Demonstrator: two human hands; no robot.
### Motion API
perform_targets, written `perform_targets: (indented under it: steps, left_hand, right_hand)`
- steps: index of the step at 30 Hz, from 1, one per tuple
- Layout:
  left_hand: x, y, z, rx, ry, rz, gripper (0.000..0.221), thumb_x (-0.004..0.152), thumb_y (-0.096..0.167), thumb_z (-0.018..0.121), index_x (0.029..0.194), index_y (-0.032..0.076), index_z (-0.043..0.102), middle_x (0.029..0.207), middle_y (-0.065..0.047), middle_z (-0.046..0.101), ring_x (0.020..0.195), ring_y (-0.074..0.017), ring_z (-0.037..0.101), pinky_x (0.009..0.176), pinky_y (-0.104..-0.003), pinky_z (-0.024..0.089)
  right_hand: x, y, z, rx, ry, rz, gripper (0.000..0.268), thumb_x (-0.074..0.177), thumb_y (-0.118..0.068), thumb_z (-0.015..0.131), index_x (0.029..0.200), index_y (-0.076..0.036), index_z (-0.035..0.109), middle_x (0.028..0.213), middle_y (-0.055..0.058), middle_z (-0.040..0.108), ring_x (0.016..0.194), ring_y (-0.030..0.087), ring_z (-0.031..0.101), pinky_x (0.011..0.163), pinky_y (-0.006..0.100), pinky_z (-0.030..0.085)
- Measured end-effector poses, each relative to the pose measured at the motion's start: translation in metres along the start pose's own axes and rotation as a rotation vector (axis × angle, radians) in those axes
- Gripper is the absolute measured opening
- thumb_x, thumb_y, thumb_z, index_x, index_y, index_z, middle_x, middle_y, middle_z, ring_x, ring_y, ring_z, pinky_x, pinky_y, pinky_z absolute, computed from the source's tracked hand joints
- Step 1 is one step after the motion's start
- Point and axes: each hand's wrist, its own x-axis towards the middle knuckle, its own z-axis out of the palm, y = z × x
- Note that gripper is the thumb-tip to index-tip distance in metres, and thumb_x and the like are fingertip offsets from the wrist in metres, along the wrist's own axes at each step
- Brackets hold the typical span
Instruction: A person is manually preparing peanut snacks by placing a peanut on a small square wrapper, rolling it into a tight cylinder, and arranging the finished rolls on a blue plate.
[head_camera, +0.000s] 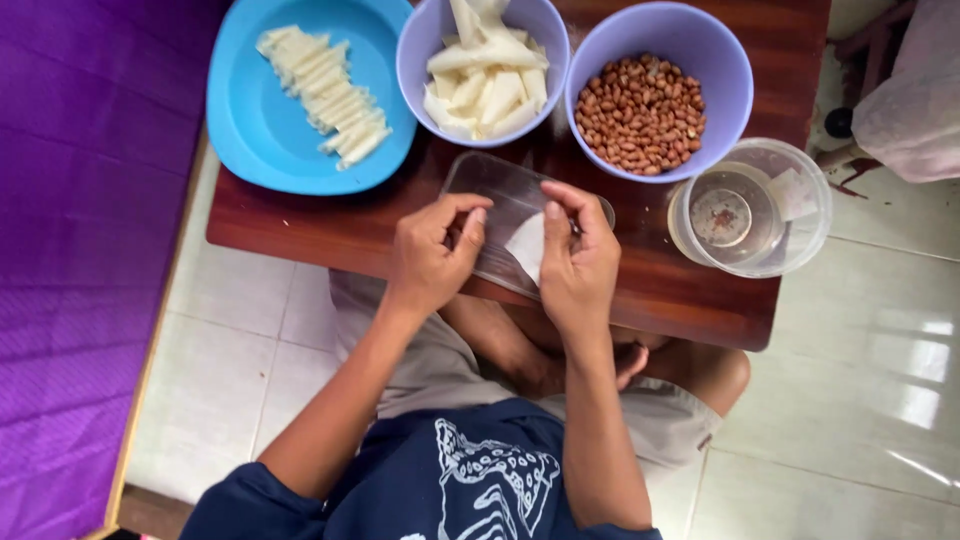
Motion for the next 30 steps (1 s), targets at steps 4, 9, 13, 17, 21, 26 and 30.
perform_targets:
  steps: [4,9,13,17,21,26,30]
  left_hand:
    - [0.001,0.002,0.001,0.006,0.049,-0.018,0.013,0.097,0.014,0.066,0.102,0.015,0.077,0.066,-0.009,0.067,0.057,-0.0282,0.066,0.050,-0.034,0.052]
    - [0.000,0.001,-0.003,-0.025,0.038,0.013,0.011,0.098,0.016,0.066,0.103,0.014,0.076,0.067,-0.010,0.066,0.058,-0.0268,0.066,0.051,-0.034,0.053]
    - [0.003,0.003,-0.007,-0.070,-0.026,0.048,0.014,0.101,0.022,0.063,0.103,0.015,0.075,0.070,-0.010,0.067,0.061,-0.0303,0.068,0.054,-0.036,0.054]
    - [0.018,0.008,-0.014,-0.177,-0.175,0.079,0.025,0.108,0.028,0.053,0.107,0.012,0.072,0.074,-0.008,0.068,0.065,-0.0248,0.069,0.060,-0.037,0.056]
    - [0.030,0.023,-0.025,-0.286,-0.365,0.002,0.029,0.104,0.023,0.055,0.113,-0.003,0.065,0.084,-0.005,0.064,0.068,-0.0126,0.049,0.062,-0.026,0.043]
    - [0.032,0.006,-0.023,-0.347,-0.387,-0.038,0.014,0.098,0.010,0.064,0.097,-0.003,0.069,0.073,-0.002,0.062,0.060,-0.0086,0.045,0.053,-0.023,0.039]
    - [0.033,0.002,-0.020,-0.320,-0.330,-0.019,0.012,0.097,0.010,0.063,0.094,-0.002,0.068,0.075,-0.003,0.064,0.061,-0.0097,0.049,0.053,-0.023,0.041]
  right_hand:
    - [0.002,-0.002,0.000,0.013,-0.046,0.022,0.021,0.109,-0.013,0.056,0.123,-0.007,0.071,0.083,0.001,0.057,0.067,0.003,0.051,0.061,0.022,0.052]
    - [0.004,-0.001,0.000,-0.004,-0.118,-0.012,0.020,0.109,-0.014,0.061,0.124,-0.005,0.069,0.073,0.001,0.055,0.065,0.003,0.050,0.058,0.020,0.046]
    - [0.001,-0.006,-0.002,-0.092,-0.110,-0.094,0.020,0.110,-0.012,0.058,0.123,-0.003,0.070,0.083,0.004,0.059,0.078,0.009,0.050,0.072,0.027,0.049]
    - [0.002,-0.009,0.001,-0.203,-0.113,-0.153,0.023,0.111,-0.006,0.052,0.126,-0.003,0.069,0.096,0.012,0.065,0.090,0.017,0.056,0.087,0.037,0.051]
    - [0.004,-0.030,0.011,-0.219,-0.158,-0.155,0.019,0.110,0.001,0.050,0.126,0.003,0.060,0.108,0.009,0.065,0.088,0.014,0.054,0.082,0.027,0.047]
    - [0.004,-0.009,0.027,-0.180,-0.035,-0.096,0.018,0.109,-0.004,0.061,0.127,0.001,0.063,0.079,-0.001,0.047,0.068,0.007,0.037,0.062,0.021,0.034]
    - [0.006,-0.008,0.028,-0.188,-0.047,-0.063,0.020,0.111,-0.005,0.060,0.129,0.003,0.060,0.084,0.002,0.054,0.071,0.008,0.044,0.064,0.021,0.037]
